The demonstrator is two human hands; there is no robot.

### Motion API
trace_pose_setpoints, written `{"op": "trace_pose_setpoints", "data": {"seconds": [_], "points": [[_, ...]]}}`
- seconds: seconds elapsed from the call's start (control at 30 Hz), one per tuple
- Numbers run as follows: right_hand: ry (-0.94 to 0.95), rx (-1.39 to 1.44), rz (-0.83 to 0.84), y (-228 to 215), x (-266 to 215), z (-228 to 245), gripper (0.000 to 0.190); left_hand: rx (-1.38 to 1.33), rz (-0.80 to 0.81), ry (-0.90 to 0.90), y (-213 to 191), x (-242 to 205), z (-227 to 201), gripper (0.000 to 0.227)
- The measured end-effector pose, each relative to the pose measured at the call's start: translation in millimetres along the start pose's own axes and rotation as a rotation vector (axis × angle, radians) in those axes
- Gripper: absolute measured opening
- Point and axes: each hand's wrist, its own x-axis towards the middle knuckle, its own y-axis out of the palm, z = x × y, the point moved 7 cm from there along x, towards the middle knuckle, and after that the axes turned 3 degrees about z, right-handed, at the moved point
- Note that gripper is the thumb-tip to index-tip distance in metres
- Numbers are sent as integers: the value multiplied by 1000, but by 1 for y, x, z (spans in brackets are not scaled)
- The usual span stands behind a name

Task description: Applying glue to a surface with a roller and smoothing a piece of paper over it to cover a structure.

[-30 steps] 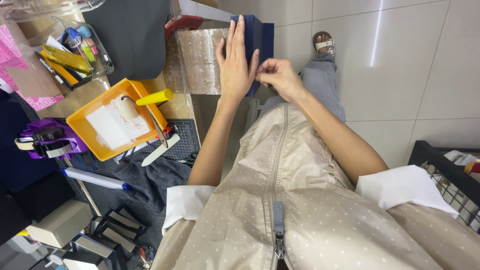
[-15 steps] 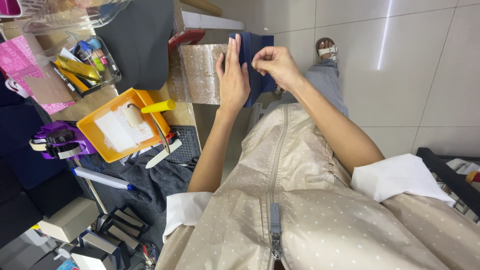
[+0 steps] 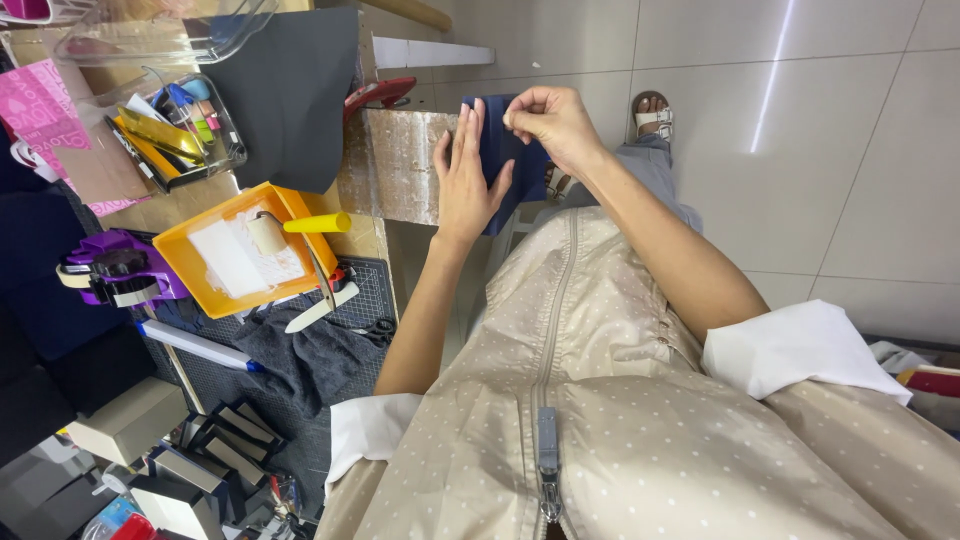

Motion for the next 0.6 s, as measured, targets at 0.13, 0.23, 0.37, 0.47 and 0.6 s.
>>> {"op": "trace_pose_setpoints", "data": {"seconds": [0.13, 0.23, 0.37, 0.47, 0.6], "points": [[11, -1, -2, -1, 5, 7, 12, -3, 2, 1, -2, 2, -2, 69], [-8, 13, 0, 0, 6, 13, 12, -15, 32, -16, -4, 3, -2, 69], [17, 16, -18, -1, 8, 14, 12, -15, 22, -21, -6, 4, -2, 68], [33, 101, -5, -2, 12, 8, 10, -31, 28, -20, -6, 4, -2, 68], [67, 103, -20, -2, 12, 4, 11, -30, 18, -12, -7, 3, -3, 67]]}}
